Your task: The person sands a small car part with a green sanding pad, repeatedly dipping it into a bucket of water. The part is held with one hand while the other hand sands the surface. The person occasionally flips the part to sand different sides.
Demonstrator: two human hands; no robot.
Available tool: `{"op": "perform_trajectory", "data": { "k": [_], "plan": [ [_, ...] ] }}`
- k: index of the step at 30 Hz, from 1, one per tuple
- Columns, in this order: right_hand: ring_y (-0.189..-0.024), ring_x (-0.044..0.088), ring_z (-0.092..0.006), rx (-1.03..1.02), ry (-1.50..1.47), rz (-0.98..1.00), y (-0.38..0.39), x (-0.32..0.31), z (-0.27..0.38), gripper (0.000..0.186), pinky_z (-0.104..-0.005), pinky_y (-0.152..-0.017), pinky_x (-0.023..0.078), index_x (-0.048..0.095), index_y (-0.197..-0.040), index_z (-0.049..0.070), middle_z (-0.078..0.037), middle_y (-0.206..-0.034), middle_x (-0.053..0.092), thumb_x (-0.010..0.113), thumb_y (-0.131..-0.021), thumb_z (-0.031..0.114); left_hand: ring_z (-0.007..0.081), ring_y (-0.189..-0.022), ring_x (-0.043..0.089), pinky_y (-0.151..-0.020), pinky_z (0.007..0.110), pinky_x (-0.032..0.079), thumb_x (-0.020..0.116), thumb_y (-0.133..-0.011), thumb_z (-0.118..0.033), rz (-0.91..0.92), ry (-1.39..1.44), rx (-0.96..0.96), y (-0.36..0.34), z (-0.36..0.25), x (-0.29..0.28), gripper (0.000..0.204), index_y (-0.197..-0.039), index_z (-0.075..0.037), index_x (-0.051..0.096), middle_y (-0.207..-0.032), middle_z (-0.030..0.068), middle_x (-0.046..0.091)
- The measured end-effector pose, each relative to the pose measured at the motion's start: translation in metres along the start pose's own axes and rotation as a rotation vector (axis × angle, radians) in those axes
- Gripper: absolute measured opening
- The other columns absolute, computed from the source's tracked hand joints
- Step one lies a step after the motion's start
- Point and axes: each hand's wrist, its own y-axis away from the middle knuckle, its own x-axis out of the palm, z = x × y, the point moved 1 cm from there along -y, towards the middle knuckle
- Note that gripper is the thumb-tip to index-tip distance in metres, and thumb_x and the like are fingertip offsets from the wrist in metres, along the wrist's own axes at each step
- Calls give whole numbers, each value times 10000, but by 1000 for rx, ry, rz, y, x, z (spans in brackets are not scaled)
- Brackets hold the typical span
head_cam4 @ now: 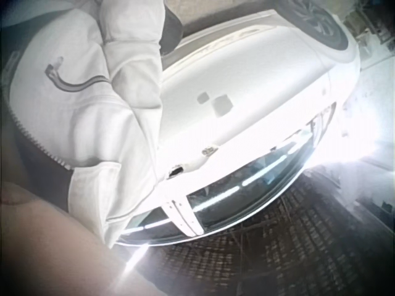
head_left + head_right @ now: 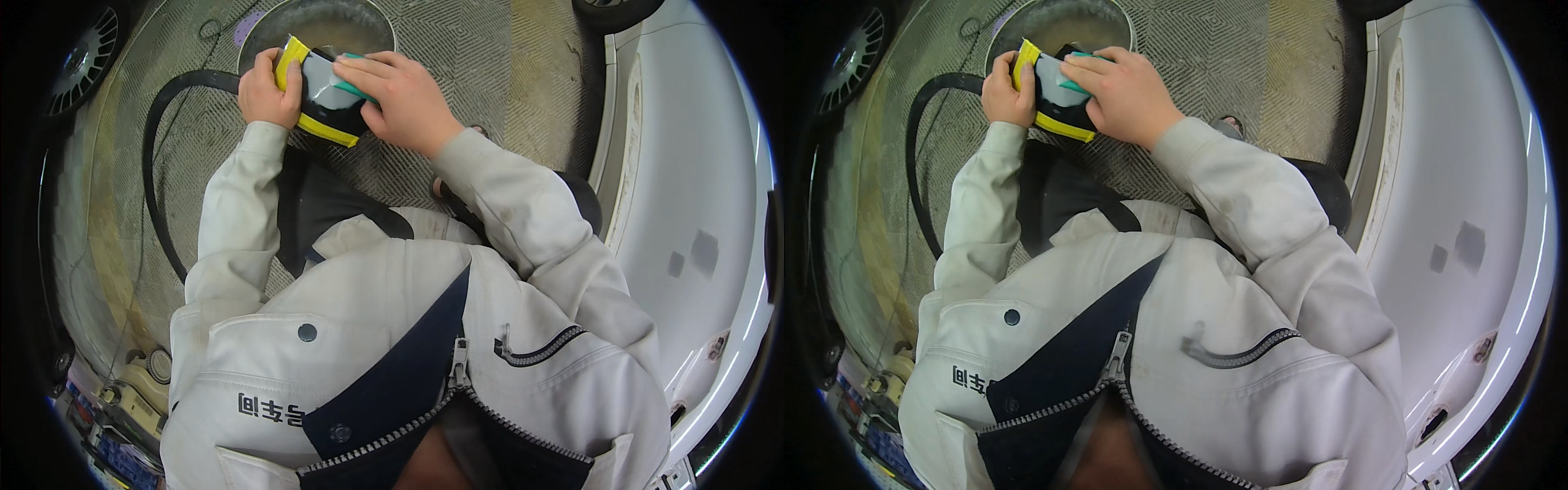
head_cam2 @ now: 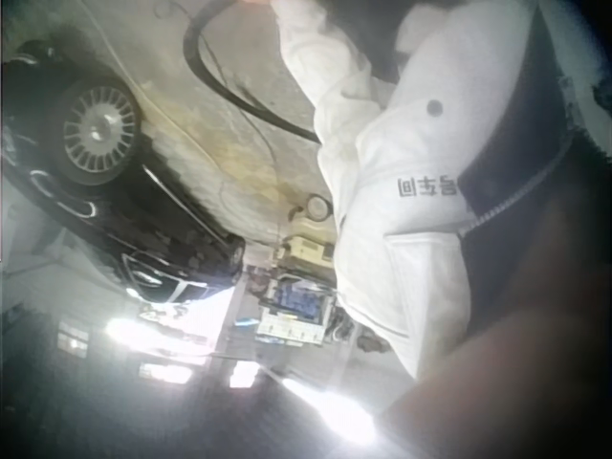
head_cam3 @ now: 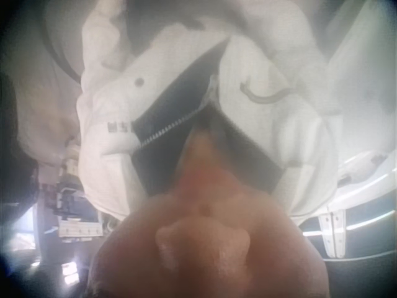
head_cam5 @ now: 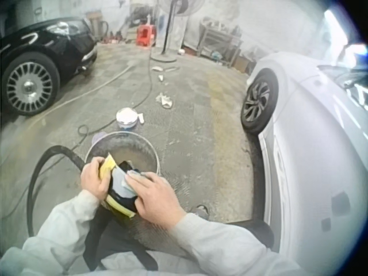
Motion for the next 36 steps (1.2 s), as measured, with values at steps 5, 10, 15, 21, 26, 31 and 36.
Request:
{"op": "perform_trajectory", "data": {
  "k": [5,10,15,21,26,31,36],
  "plan": [
    [-1200,756,-377,87,46,15,-1,-5,15,635,-500,-1017,620,755,-1462,129,-66,-1454,798,750,-830,70,457,-990,755,-906,558,568,748,-1069,-436,-22,17,18,0,2,0,416,-1290,-83,736,-1057,177,821],
    [-1148,767,-369,14,71,12,-42,17,18,615,-507,-968,618,755,-1447,121,-50,-1410,813,759,-833,87,453,-1007,755,-900,560,569,752,-1068,-435,-10,-1,11,0,3,0,421,-1300,-84,730,-1070,182,817],
    [-1241,751,-369,50,81,107,-20,-2,16,641,-473,-1055,639,752,-1485,123,-67,-1480,788,764,-846,69,449,-1003,755,-899,556,569,757,-1067,-429,-29,6,31,1,3,0,413,-1294,-84,732,-1060,179,816],
    [-1264,740,-371,57,103,63,-38,17,17,651,-466,-1081,632,753,-1496,136,-58,-1485,787,760,-848,72,453,-1002,757,-904,554,569,762,-1062,-431,-25,26,44,-2,1,2,415,-1285,-83,733,-1060,176,818],
    [-1192,764,-358,38,110,103,-20,-5,13,625,-472,-1007,643,786,-1436,148,-30,-1414,816,769,-815,72,446,-994,760,-906,549,571,764,-1056,-429,-23,1,25,2,-2,1,411,-1276,-83,733,-1041,179,817],
    [-1145,778,-344,-1,83,56,-28,-1,14,608,-465,-969,656,803,-1403,156,-23,-1375,829,787,-800,80,442,-1006,763,-926,551,571,772,-1052,-422,-35,22,19,0,-2,2,404,-1278,-89,735,-1049,171,822],
    [-1099,782,-350,-25,89,48,-45,12,10,607,-468,-947,658,804,-1400,151,-23,-1351,833,782,-797,81,446,-1014,763,-940,546,573,766,-1057,-432,-26,-5,21,1,-1,0,419,-1291,-86,730,-1066,176,824]
  ]
}}
